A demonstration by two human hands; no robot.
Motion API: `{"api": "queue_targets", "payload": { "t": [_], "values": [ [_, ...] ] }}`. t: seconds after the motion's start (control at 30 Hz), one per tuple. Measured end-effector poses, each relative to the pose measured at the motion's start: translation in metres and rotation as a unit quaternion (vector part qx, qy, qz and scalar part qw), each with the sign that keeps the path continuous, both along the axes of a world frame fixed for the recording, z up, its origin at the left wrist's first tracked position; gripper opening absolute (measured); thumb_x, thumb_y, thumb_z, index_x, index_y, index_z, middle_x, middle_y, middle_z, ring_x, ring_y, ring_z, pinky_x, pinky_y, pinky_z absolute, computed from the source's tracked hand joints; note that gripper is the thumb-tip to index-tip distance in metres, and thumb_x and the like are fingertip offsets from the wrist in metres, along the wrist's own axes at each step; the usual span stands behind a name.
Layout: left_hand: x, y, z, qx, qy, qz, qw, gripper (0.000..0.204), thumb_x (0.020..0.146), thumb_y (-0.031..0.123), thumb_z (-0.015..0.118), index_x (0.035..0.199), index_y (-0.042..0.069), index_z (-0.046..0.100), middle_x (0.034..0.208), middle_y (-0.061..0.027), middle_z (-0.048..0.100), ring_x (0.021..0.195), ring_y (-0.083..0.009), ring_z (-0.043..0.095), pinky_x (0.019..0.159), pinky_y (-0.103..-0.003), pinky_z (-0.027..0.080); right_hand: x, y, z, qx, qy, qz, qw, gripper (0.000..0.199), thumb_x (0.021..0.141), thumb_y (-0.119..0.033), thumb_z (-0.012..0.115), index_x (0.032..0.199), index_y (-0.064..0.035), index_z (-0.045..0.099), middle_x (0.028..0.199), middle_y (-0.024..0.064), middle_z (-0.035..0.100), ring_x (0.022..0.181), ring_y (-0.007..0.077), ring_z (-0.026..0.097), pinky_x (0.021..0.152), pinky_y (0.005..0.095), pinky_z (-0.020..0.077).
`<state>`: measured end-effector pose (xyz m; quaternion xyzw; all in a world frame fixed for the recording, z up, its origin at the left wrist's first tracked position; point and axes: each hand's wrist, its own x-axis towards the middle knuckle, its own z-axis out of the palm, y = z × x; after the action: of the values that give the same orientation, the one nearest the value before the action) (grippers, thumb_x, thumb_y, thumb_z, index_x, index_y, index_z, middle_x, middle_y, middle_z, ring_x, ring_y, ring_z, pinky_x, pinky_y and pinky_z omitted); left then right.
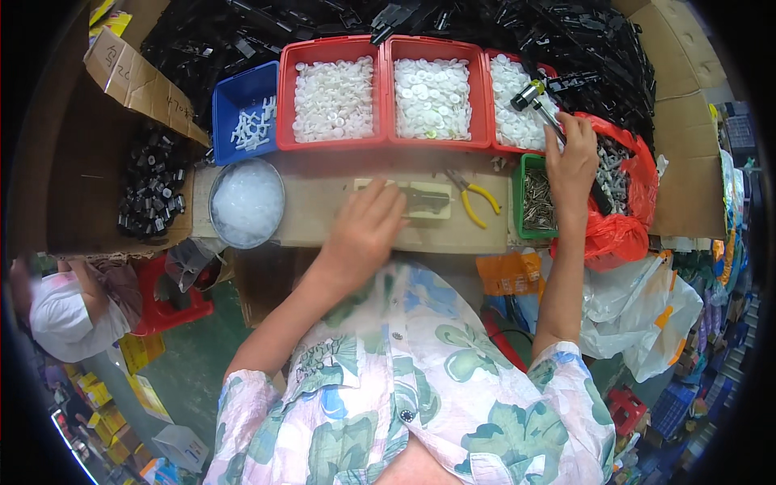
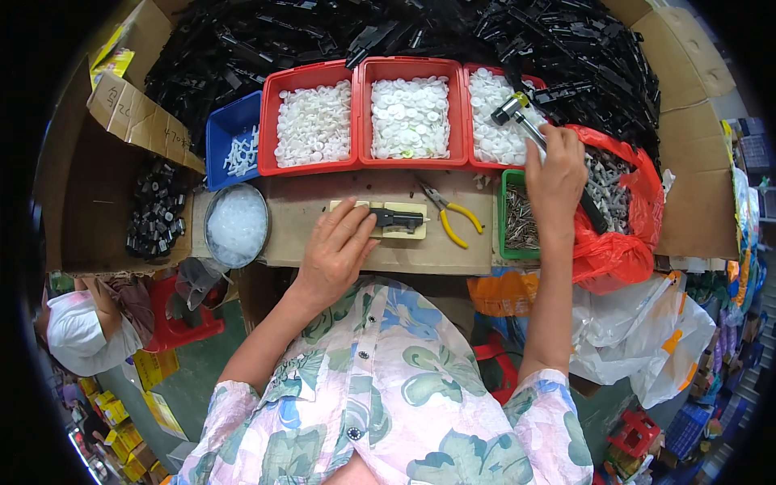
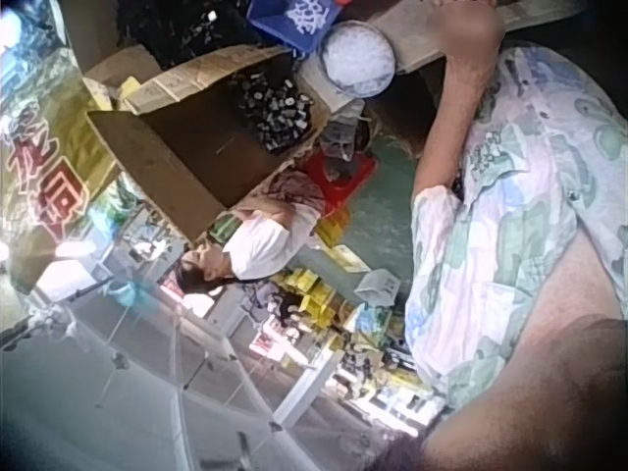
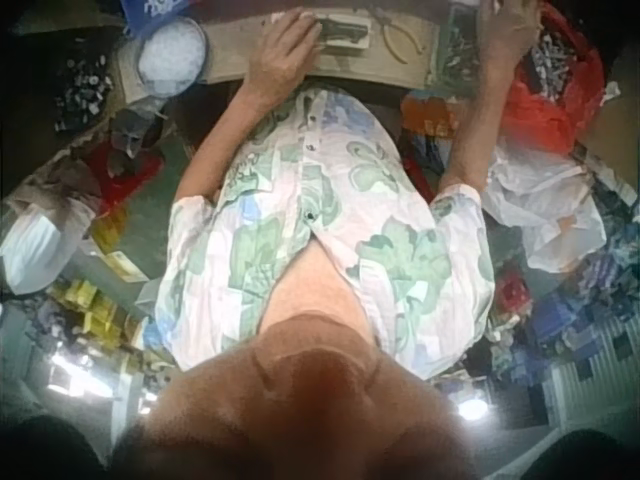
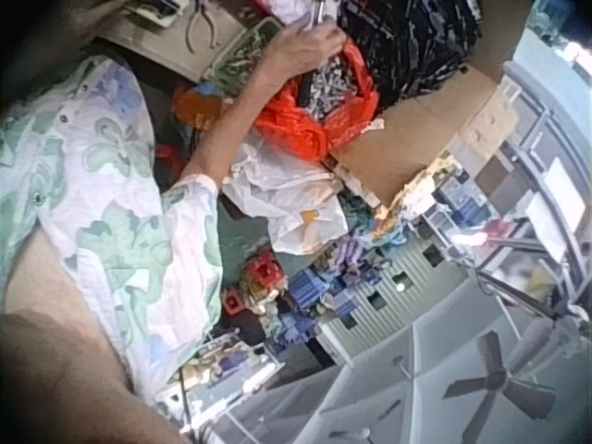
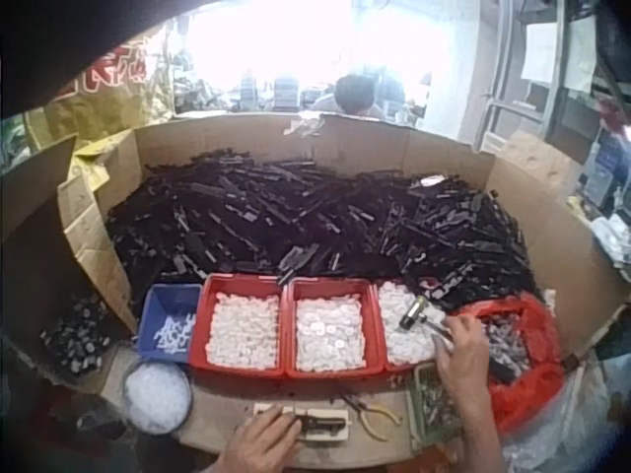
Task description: The person assembles small lock mechanisms by hand, inserting white plastic components and metal pins into a wooden jig. They use pliers to secure the pins and repeatedly dip the assembled units into a bowl of white liquid before placing them into a blue bin.
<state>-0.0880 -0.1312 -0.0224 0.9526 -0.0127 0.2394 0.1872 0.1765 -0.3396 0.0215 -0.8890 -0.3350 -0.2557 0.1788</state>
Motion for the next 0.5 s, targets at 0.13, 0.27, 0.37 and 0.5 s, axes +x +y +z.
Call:
{"api": "queue_targets", "payload": {
  "t": [0.13, 0.27, 0.37, 0.5],
  "values": [
    [0.002, 0.006, -0.018, 0.03, -0.023, -0.037, 0.999, 0.033, 0.082, 0.005, 0.072, 0.113, -0.006, 0.068, 0.119, -0.0174, 0.065, 0.117, -0.0341, 0.061, 0.092, -0.044, 0.05, 0.024, -0.019, -0.013, -0.082, 0.019, -0.002, 0.996, 0.016, 0.092, -0.013, 0.064, 0.103, -0.0009, 0.066, 0.095, 0.0168, 0.066, 0.094, 0.0365, 0.064, 0.077, 0.0488, 0.0498],
    [0.004, 0.009, -0.02, 0.074, -0.039, -0.045, 0.995, 0.031, 0.082, 0.005, 0.069, 0.111, -0.007, 0.069, 0.116, -0.0178, 0.067, 0.114, -0.0335, 0.064, 0.092, -0.043, 0.051, -0.001, -0.015, -0.001, -0.049, 0.017, 0.033, 0.998, 0.014, 0.096, -0.01, 0.061, 0.105, 0.0, 0.065, 0.093, 0.0183, 0.065, 0.087, 0.0383, 0.064, 0.073, 0.0481, 0.0501],
    [0.004, 0.012, -0.021, 0.088, -0.046, -0.049, 0.994, 0.031, 0.081, 0.006, 0.068, 0.109, -0.007, 0.069, 0.114, -0.018, 0.068, 0.111, -0.0333, 0.065, 0.092, -0.042, 0.052, -0.057, -0.003, 0.02, 0.01, 0.166, 0.09, 0.982, 0.015, 0.098, -0.009, 0.059, 0.108, 0.0012, 0.063, 0.094, 0.0215, 0.064, 0.082, 0.041, 0.064, 0.07, 0.0482, 0.0495],
    [0.005, 0.01, -0.02, 0.107, -0.055, -0.044, 0.992, 0.033, 0.077, 0.007, 0.066, 0.107, -0.008, 0.07, 0.112, -0.0184, 0.068, 0.109, -0.0334, 0.066, 0.09, -0.041, 0.053, -0.121, -0.003, 0.007, 0.005, 0.311, 0.179, 0.933, 0.019, 0.099, -0.008, 0.058, 0.115, 0.002, 0.061, 0.095, 0.0241, 0.065, 0.082, 0.0412, 0.066, 0.07, 0.0473, 0.0498]
  ]
}}
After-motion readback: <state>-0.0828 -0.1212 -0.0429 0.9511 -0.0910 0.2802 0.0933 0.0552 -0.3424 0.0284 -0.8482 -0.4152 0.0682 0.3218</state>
